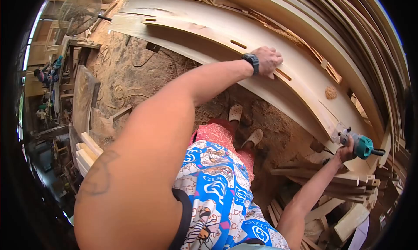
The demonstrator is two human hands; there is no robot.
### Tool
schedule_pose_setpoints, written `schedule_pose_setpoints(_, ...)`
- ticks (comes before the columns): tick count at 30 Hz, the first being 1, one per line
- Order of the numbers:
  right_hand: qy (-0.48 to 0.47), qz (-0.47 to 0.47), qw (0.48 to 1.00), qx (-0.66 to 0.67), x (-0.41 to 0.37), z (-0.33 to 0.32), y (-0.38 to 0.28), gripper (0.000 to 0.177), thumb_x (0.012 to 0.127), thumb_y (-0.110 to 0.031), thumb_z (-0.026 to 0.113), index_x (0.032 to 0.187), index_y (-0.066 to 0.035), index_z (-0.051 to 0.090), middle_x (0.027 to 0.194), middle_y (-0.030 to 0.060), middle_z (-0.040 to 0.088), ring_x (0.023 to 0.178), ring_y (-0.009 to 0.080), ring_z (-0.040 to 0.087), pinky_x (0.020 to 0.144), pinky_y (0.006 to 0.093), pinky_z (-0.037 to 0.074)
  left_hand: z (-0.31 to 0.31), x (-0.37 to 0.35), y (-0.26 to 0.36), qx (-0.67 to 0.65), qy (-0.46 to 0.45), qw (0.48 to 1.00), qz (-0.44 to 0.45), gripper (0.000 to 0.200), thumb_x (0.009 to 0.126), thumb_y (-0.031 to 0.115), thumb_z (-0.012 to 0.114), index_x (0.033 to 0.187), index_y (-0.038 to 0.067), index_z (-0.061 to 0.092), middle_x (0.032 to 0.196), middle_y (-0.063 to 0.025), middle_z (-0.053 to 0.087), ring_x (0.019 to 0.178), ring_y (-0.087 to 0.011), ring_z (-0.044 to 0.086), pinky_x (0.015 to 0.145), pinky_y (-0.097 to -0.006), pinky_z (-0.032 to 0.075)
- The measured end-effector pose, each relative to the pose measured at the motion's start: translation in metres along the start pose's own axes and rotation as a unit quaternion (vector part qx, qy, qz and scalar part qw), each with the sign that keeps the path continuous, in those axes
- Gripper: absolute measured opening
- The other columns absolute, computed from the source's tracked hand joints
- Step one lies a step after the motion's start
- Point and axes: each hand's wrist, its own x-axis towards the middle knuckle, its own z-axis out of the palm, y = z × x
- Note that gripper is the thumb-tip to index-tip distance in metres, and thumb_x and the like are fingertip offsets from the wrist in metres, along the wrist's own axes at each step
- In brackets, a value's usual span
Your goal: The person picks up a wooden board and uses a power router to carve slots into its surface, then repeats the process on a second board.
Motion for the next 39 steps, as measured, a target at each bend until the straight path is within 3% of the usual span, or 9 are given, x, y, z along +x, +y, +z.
schedule_pose_setpoints(15,-0.046,-0.02,0.999,0.015,-0.018,0.031,-0.01,0.052,0.072,0.005,0.076,0.123,0.004,0.064,0.122,0.0125,0.064,0.11,0.0279,0.065,0.097,0.0417,0.057,-0.001,-0.002,-0.001,-0.018,0.001,1.0,-0.003,0.059,0.07,0.05,0.087,0.106,0.009,0.064,0.108,-0.0055,0.066,0.106,-0.0253,0.064,0.092,-0.0375,0.053)
schedule_pose_setpoints(20,-0.076,-0.01,0.997,0.004,-0.02,0.035,-0.009,0.058,0.072,0.005,0.074,0.127,0.003,0.059,0.126,0.0129,0.063,0.113,0.028,0.064,0.103,0.0442,0.052,0.001,-0.005,-0.001,-0.025,0.024,0.999,-0.001,0.059,0.069,0.048,0.088,0.106,0.008,0.064,0.109,-0.0074,0.066,0.107,-0.0261,0.064,0.094,-0.0387,0.053)
schedule_pose_setpoints(39,-0.097,-0.019,0.995,0.01,-0.034,0.066,-0.027,0.058,0.07,0.005,0.074,0.125,0.002,0.059,0.123,0.0125,0.063,0.111,0.0281,0.064,0.101,0.0424,0.052,-0.005,-0.009,0.004,-0.04,0.019,0.999,-0.022,0.059,0.072,0.044,0.086,0.112,0.007,0.065,0.114,-0.0089,0.067,0.113,-0.0257,0.063,0.098,-0.039,0.051)
